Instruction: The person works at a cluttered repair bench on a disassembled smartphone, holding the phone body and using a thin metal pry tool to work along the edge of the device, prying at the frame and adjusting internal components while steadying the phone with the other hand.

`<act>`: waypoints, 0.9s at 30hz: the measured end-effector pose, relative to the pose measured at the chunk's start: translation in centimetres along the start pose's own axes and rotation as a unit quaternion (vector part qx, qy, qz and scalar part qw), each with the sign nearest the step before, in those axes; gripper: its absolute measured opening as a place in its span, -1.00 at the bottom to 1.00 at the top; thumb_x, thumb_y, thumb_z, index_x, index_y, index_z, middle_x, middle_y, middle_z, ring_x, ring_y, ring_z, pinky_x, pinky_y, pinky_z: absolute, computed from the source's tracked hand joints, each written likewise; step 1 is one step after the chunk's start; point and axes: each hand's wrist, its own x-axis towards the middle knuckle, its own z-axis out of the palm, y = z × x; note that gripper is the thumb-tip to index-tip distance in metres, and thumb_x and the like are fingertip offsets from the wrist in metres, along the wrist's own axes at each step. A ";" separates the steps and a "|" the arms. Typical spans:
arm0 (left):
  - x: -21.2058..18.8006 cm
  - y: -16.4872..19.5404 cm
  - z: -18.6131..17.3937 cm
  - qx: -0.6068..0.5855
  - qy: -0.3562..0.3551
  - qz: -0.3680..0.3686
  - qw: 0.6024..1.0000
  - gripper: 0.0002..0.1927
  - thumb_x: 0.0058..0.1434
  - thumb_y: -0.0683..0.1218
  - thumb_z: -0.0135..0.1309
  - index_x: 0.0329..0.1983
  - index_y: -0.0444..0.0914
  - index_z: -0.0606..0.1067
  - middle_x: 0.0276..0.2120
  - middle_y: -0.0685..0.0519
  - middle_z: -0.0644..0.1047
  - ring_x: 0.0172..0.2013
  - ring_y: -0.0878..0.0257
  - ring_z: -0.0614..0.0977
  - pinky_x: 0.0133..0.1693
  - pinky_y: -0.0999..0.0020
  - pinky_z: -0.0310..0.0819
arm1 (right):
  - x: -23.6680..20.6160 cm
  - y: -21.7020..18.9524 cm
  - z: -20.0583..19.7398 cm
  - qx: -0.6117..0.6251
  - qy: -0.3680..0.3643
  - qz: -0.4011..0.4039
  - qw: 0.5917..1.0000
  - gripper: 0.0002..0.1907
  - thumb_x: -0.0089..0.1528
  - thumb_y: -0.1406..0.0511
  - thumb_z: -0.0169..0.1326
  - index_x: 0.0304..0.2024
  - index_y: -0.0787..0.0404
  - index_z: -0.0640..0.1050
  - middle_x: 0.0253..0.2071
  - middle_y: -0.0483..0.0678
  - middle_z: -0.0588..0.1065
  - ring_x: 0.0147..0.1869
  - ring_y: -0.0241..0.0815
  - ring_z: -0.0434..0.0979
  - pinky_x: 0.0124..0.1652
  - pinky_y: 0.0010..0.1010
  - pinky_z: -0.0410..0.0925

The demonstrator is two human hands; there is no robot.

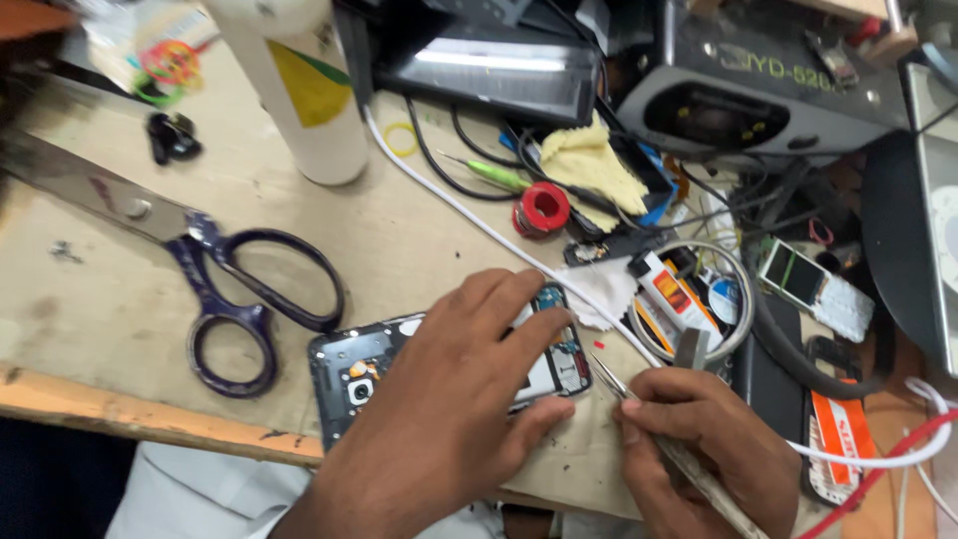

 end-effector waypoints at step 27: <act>-0.6 -0.8 0.5 0.021 -0.027 -0.021 0.999 -0.28 0.17 0.09 0.25 0.25 -0.42 0.32 0.23 -0.28 0.39 0.28 -0.17 0.37 0.25 0.02 0.21 | -2.2 -0.8 -0.3 0.002 -0.033 0.017 0.999 -0.74 0.18 0.48 0.19 -0.05 0.31 0.64 0.02 0.18 0.64 0.25 0.00 0.67 0.27 -0.21 0.40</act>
